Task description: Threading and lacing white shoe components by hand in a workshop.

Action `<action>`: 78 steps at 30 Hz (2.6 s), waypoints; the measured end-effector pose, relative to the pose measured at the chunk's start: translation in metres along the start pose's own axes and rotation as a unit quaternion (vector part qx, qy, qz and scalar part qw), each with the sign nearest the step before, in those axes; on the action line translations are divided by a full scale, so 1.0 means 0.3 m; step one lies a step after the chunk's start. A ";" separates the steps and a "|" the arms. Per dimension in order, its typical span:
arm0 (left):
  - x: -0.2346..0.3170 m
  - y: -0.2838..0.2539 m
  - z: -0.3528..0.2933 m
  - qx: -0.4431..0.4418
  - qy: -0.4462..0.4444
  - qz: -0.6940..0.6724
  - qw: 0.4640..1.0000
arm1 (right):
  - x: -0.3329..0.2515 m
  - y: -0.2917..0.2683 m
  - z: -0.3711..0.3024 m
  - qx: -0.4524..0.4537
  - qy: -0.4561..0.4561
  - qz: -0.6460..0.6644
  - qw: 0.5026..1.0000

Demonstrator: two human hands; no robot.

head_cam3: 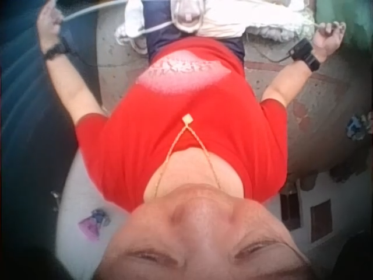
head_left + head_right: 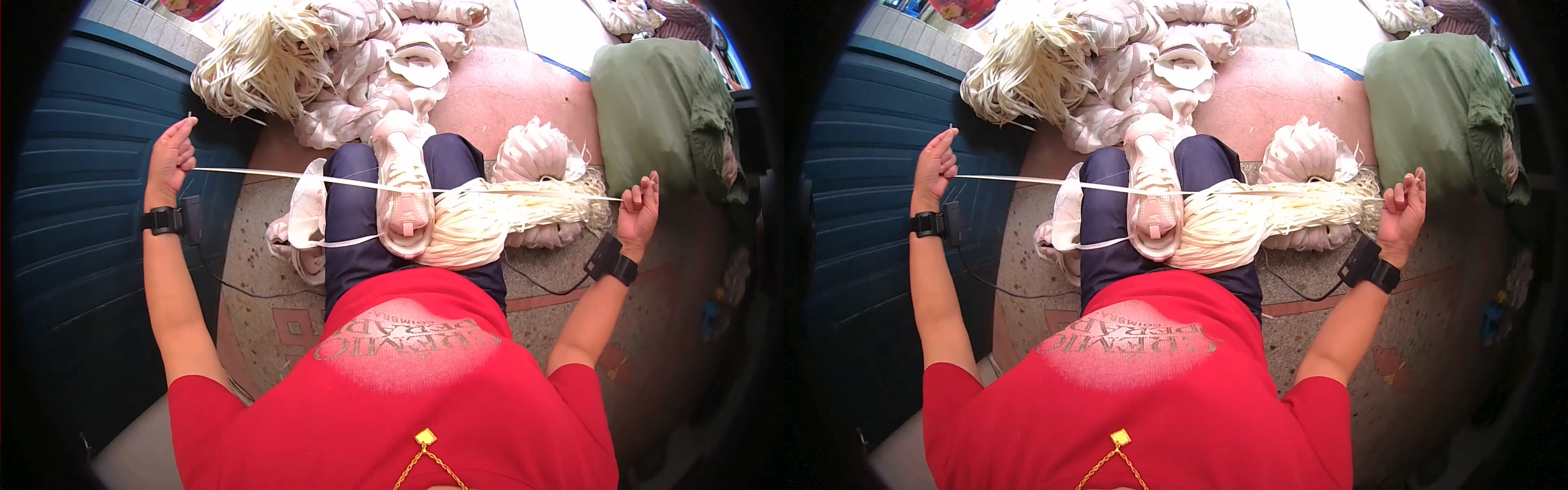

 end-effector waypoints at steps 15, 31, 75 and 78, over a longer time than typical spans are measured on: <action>-0.210 0.370 -0.049 -0.148 0.032 0.188 0.970 | 0.391 0.383 -0.167 -0.281 0.232 -0.348 0.864; -0.466 0.807 -0.287 -0.111 0.309 0.480 0.813 | 0.732 0.637 -0.362 -0.398 -0.064 -0.678 0.615; -0.429 1.053 -0.227 -0.256 0.366 0.554 0.702 | 0.760 0.581 -0.374 -0.394 0.055 -0.678 0.618; -0.400 1.019 -0.218 -0.224 0.399 0.478 0.749 | 0.747 0.593 -0.382 -0.377 0.021 -0.665 0.645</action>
Point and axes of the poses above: each hand's wrist, its own z-axis towards the middle knuckle, its own y-axis out of the palm, x = y × z, the point moved 5 cm from there along z, towards the middle knuckle, and after that the axes turned 7 degrees about -x, right-handed, at the moved point
